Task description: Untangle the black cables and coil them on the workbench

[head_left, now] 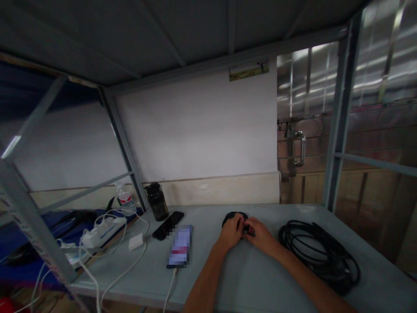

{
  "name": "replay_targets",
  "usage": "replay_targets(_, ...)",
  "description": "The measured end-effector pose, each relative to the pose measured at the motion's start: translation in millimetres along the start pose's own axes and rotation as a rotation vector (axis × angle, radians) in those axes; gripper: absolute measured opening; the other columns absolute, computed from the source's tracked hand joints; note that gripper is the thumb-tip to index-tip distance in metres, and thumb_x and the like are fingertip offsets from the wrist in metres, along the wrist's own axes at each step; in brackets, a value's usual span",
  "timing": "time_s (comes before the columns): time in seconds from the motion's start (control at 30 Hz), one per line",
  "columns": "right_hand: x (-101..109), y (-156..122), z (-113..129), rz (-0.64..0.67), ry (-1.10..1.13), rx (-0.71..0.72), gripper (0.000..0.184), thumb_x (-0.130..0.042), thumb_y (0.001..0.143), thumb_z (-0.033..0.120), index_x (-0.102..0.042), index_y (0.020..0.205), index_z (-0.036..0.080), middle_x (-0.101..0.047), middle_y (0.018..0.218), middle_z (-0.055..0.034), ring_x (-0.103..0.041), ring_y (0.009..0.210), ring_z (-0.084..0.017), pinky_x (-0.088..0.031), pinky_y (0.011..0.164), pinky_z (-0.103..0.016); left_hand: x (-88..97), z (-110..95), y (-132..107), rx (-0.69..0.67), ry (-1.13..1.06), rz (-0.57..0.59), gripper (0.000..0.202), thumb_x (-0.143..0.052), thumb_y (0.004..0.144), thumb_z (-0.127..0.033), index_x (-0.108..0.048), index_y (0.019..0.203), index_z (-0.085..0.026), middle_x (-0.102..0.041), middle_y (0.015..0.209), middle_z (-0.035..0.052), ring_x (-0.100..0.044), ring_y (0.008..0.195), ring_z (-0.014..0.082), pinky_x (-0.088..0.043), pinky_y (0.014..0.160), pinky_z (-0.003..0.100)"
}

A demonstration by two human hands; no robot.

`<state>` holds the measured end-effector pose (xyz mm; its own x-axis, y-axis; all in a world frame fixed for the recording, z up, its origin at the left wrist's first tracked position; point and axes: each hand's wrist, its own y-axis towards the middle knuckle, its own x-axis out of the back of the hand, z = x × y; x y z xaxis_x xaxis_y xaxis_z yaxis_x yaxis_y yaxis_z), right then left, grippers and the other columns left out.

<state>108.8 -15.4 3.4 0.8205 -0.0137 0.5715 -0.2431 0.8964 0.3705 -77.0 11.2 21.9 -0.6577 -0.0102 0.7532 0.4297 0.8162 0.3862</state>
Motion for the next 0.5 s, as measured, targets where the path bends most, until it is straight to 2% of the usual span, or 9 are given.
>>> replay_targets(0.17,0.9,0.6,-2.0,0.026,-0.007,-0.005,0.028,-0.077,0.084,0.014,-0.074,0.112,0.017,-0.068,0.106,-0.0052,-0.066,0.092,-0.02,-0.054,0.089,-0.034,3.0,-5.2,-0.6,0.01,0.058,0.02,0.036,-0.039,0.119,-0.037,-0.069,0.107,-0.022,-0.078,0.103,0.0081,-0.073,0.094,0.0234,-0.052,0.089,0.031)
replay_targets(0.5,0.5,0.1,-3.8,0.04,0.003,0.014,0.027,-0.079,0.081,0.013,-0.072,0.107,0.018,-0.068,0.104,-0.0041,-0.064,0.089,-0.019,-0.053,0.086,-0.033,3.3,-8.2,-2.1,0.031,0.14,0.024,0.037,-0.04,0.119,-0.036,-0.072,0.108,-0.022,-0.079,0.101,0.0076,-0.074,0.091,0.0242,-0.051,0.085,0.032)
